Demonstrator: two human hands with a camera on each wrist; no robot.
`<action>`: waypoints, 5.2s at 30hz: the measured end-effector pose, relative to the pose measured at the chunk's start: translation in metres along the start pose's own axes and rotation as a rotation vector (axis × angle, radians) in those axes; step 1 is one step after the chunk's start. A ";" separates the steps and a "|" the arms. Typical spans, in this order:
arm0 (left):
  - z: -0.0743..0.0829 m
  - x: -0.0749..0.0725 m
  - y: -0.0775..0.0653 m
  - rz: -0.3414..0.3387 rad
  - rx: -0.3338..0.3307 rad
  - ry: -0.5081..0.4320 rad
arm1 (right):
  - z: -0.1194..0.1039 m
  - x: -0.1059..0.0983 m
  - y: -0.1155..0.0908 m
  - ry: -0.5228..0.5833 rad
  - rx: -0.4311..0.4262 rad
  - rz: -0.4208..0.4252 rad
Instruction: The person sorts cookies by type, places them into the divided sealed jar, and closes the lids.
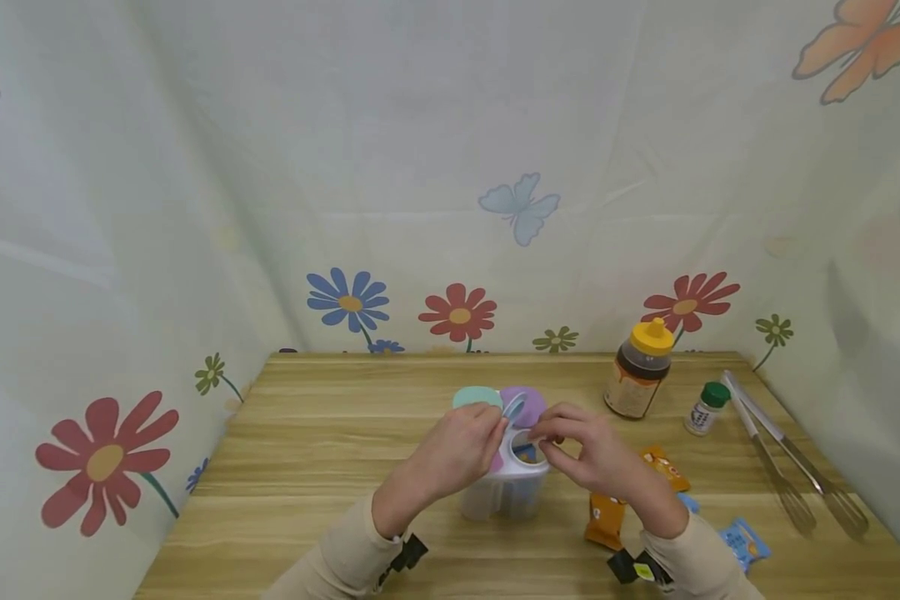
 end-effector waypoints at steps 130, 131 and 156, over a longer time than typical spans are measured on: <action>0.000 0.001 0.000 -0.002 -0.009 -0.004 | 0.051 -0.084 -0.139 -0.340 0.891 -0.087; 0.000 0.001 0.000 -0.002 -0.011 -0.006 | 0.051 -0.084 -0.140 -0.342 0.900 -0.090; 0.000 0.001 -0.001 -0.026 -0.015 -0.019 | 0.060 -0.082 -0.151 -0.256 0.966 -0.171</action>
Point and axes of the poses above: each hand's wrist, its own y-axis towards the middle knuckle, its own x-axis out of the palm, z = x × y, the point moved 2 cm from there along y, towards the middle knuckle, and after that the axes turned 12 degrees about y, right-handed, at the moved point
